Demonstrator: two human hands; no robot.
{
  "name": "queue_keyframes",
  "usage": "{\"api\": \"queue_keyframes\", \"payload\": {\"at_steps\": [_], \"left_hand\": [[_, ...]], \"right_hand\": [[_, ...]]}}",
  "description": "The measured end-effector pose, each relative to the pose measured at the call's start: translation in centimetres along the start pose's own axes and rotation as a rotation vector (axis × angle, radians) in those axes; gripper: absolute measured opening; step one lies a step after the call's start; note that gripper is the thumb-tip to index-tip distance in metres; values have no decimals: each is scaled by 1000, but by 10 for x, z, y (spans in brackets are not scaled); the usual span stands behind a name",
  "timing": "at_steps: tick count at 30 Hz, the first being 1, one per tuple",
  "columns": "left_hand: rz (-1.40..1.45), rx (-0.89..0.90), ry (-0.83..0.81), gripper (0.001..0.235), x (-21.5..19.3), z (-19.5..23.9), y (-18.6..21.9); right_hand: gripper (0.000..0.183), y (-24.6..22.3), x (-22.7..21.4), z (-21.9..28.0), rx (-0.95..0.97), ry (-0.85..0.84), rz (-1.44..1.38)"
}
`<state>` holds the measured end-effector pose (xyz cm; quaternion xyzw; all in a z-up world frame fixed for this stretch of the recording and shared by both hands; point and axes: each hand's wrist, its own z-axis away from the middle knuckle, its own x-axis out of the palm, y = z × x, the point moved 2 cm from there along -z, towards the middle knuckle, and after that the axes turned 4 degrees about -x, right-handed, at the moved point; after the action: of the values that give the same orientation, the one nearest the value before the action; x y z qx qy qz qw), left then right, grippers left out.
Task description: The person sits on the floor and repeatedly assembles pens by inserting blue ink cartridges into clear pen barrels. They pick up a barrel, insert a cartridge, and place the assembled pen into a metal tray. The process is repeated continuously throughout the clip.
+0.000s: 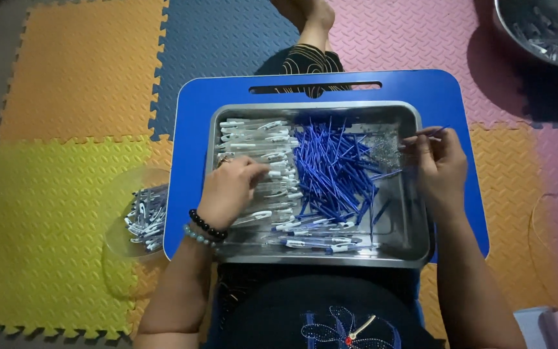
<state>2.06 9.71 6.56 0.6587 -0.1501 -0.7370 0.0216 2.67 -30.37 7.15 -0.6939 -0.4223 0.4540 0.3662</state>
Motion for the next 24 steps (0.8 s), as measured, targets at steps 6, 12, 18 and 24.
{"api": "queue_keyframes", "payload": {"at_steps": [6, 12, 18, 24], "left_hand": [[-59, 25, -43, 37, -22, 23, 21], [-50, 44, -31, 23, -17, 68, 6], [37, 93, 4, 14, -4, 68, 14], [96, 218, 26, 25, 17, 58, 46]], "right_hand": [[17, 0, -7, 1, -9, 4, 93], [11, -10, -9, 3, 61, 54, 24], [26, -31, -4, 7, 111, 76, -134], [31, -26, 7, 7, 106, -50, -205]]}}
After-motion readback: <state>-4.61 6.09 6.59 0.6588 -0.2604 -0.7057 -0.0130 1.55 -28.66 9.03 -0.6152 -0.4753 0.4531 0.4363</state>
